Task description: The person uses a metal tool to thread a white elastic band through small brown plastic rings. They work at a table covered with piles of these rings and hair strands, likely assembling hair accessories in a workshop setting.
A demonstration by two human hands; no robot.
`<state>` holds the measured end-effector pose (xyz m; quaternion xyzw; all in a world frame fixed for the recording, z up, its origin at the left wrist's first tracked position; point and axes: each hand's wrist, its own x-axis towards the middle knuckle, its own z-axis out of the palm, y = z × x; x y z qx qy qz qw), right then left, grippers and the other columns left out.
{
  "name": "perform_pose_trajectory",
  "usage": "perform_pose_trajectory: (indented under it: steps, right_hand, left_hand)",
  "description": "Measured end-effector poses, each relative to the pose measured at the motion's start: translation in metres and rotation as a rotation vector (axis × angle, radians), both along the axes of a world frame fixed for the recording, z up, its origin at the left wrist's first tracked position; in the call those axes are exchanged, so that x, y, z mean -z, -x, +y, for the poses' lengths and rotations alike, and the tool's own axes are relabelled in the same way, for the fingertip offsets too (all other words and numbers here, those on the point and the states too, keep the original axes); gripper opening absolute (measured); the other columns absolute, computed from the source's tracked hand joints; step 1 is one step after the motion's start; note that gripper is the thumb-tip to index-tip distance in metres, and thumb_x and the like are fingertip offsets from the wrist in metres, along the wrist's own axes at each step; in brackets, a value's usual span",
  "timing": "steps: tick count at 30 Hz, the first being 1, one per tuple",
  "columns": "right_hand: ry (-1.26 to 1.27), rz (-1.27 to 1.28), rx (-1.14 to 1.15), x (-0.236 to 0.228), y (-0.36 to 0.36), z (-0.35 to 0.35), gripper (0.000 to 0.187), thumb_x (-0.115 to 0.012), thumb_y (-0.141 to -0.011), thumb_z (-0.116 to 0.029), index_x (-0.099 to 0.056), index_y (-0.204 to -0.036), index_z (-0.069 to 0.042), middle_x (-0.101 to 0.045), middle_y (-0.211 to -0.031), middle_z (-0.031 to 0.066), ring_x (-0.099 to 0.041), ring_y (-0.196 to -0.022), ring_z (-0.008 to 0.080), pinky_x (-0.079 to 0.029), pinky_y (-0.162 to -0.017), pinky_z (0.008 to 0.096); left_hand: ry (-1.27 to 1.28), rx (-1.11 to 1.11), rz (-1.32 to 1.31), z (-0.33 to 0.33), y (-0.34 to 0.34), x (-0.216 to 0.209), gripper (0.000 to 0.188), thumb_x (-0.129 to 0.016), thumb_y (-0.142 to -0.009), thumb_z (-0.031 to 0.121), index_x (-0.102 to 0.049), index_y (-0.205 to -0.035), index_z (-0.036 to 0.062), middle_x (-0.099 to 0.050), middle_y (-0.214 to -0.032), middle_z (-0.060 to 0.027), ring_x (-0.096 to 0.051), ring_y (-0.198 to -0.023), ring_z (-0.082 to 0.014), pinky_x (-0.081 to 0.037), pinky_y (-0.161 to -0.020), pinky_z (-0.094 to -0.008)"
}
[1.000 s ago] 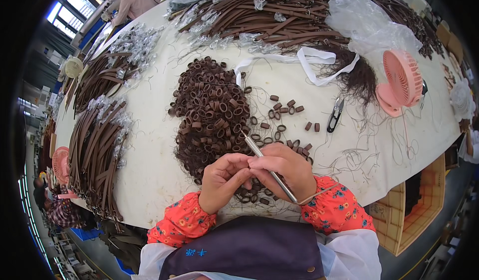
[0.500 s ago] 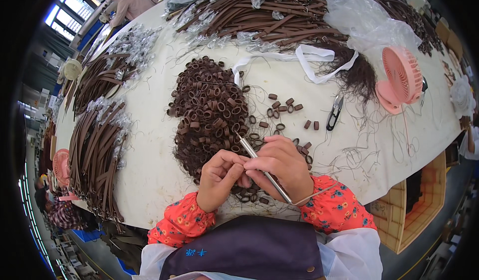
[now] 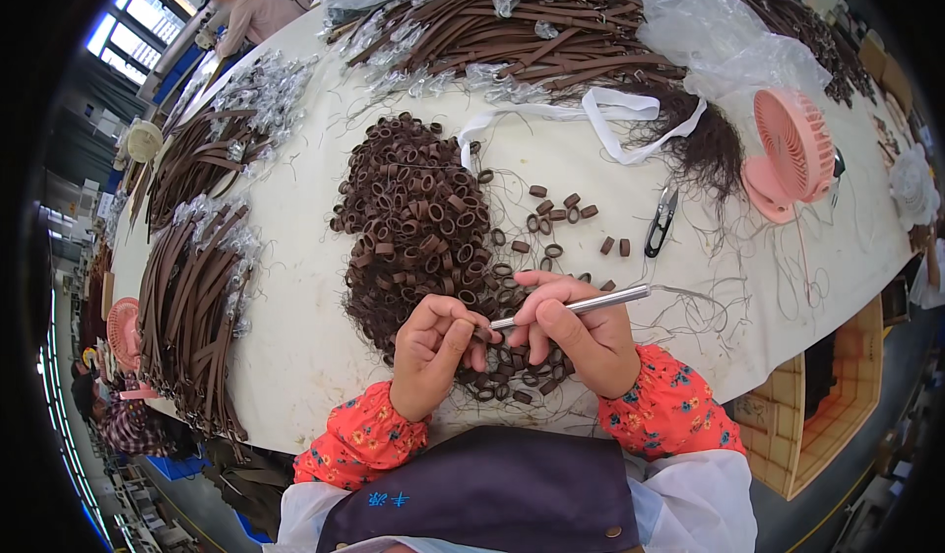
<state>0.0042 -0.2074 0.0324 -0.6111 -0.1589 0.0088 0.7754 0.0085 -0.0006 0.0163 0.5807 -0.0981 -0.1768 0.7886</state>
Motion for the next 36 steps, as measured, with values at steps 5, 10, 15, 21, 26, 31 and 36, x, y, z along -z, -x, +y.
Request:
perform_pose_trajectory:
  steps: [5,10,15,21,26,31,36]
  right_hand:
    - [0.021,0.000,-0.025,-0.001,-0.001,0.000,0.024,-0.045,-0.101,-0.020,-0.061,-0.093,-0.004,-0.060,-0.060,0.0000,-0.064,-0.071,0.0115,-0.032,-0.110,0.0478]
    - [0.040,-0.017,-0.028,0.000,-0.002,-0.001,0.024,-0.045,-0.101,-0.020,-0.061,-0.093,-0.004,-0.060,-0.060,-0.0006,-0.064,-0.070,0.0108,-0.032,-0.109,0.0472]
    - [0.047,-0.016,-0.030,-0.001,-0.002,-0.001,0.024,-0.045,-0.101,-0.020,-0.061,-0.093,-0.004,-0.059,-0.060,-0.0010,-0.064,-0.069,0.0108,-0.032,-0.109,0.0467]
    - [0.053,-0.051,-0.019,0.000,-0.001,-0.001,0.025,-0.045,-0.102,-0.021,-0.061,-0.094,-0.004,-0.060,-0.061,-0.0010,-0.063,-0.070,0.0103,-0.034,-0.107,0.0468]
    - [0.334,-0.290,0.102,-0.001,-0.004,0.005,0.013,-0.063,-0.090,-0.012,-0.060,-0.101,-0.007,-0.063,-0.074,0.0012,-0.063,-0.073,0.0173,-0.041,-0.099,0.0433]
    - [0.647,-0.571,0.186,0.004,-0.007,0.016,0.035,-0.073,-0.077,-0.006,-0.058,-0.108,-0.009,-0.063,-0.087,0.0032,-0.061,-0.077,0.0271,-0.046,-0.083,0.0402]
    - [0.576,-0.536,0.198,0.004,-0.006,0.017,0.024,-0.067,-0.083,-0.005,-0.059,-0.106,-0.007,-0.064,-0.081,0.0036,-0.064,-0.078,0.0244,-0.045,-0.094,0.0395]
  left_hand:
    - [0.025,-0.005,0.003,0.000,0.001,0.001,0.008,-0.045,-0.102,0.007,-0.050,-0.105,0.0011,-0.065,-0.096,-0.0102,-0.057,-0.068,-0.0071,-0.046,-0.062,-0.0198]
    - [0.008,-0.003,0.005,0.000,0.000,0.001,0.008,-0.045,-0.102,0.008,-0.049,-0.105,0.0014,-0.065,-0.096,-0.0099,-0.057,-0.068,-0.0070,-0.046,-0.061,-0.0196]
    - [0.006,0.002,0.001,0.001,0.000,0.002,0.008,-0.045,-0.102,0.008,-0.049,-0.105,0.0014,-0.065,-0.096,-0.0099,-0.057,-0.068,-0.0070,-0.046,-0.061,-0.0196]
    - [0.004,-0.001,0.001,0.001,0.000,0.001,0.007,-0.046,-0.102,0.008,-0.049,-0.105,0.0022,-0.066,-0.096,-0.0107,-0.058,-0.067,-0.0077,-0.046,-0.061,-0.0193]
    - [-0.045,-0.027,-0.047,-0.002,0.002,0.001,0.009,-0.046,-0.102,0.009,-0.049,-0.106,0.0013,-0.066,-0.097,-0.0104,-0.060,-0.071,-0.0077,-0.047,-0.063,-0.0200]
    - [-0.027,-0.027,-0.038,-0.002,0.003,0.006,0.011,-0.047,-0.103,0.011,-0.048,-0.107,0.0011,-0.066,-0.096,-0.0100,-0.060,-0.071,-0.0083,-0.048,-0.063,-0.0210]
    - [0.006,-0.043,-0.013,-0.003,0.002,0.008,0.012,-0.046,-0.103,0.012,-0.047,-0.106,0.0014,-0.065,-0.092,-0.0089,-0.059,-0.069,-0.0082,-0.047,-0.062,-0.0207]
